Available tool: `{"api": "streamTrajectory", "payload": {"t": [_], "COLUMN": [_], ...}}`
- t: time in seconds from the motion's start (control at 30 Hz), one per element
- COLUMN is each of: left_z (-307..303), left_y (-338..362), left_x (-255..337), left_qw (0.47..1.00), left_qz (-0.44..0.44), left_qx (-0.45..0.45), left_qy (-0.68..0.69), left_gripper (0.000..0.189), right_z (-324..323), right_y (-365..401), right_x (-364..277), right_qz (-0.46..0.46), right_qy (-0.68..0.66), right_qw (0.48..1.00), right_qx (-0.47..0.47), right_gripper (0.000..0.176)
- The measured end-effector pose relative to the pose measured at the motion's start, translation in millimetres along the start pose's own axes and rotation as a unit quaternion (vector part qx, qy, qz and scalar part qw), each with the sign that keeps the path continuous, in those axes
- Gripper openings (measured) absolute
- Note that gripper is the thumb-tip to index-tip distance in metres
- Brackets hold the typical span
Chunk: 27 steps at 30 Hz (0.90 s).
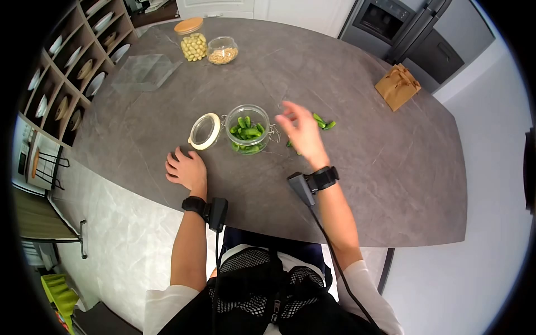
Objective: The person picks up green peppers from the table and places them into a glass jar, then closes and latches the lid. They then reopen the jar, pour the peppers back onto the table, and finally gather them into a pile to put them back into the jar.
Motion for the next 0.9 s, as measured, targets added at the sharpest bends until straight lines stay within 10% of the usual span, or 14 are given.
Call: {"api": "streamTrajectory", "payload": {"t": [0.2, 0.4, 0.63, 0.9], "left_z": [0.4, 0.4, -0.7, -0.6], "left_y": [0.7, 0.3, 0.2, 0.3], "left_x": [0.4, -0.2, 0.9, 0.2], "left_qw": [1.000, 1.000, 1.000, 1.000], "left_qz": [-0.001, -0.006, -0.002, 0.002], "left_qx": [-0.004, -0.010, -0.006, -0.006], "left_qy": [0.003, 0.003, 0.005, 0.004], "left_gripper": [0.039, 0.039, 0.039, 0.039], "right_z": [-69.4, -76.3, -84.1, -27.0], "right_y": [-14.7, -2.3, 7.4, -11.9], "right_x": [123.5, 161.5, 155.8, -6.7], "right_qz": [0.109, 0.147, 0.164, 0.035], "right_qy": [0.230, 0.325, 0.362, 0.054], "right_qw": [0.958, 0.933, 0.918, 0.996], "right_qx": [0.135, 0.046, 0.007, -0.055], "right_gripper": [0.031, 0.034, 0.020, 0.016]}}
Point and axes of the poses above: each hand's wrist, its own y-axis away from the middle knuckle, its own z-axis out of the palm, x = y × z, the point moved 6 cm from there along -y, towards the middle knuckle, and after that the axes turned 13 degrees about z, right-handed, at the moved point
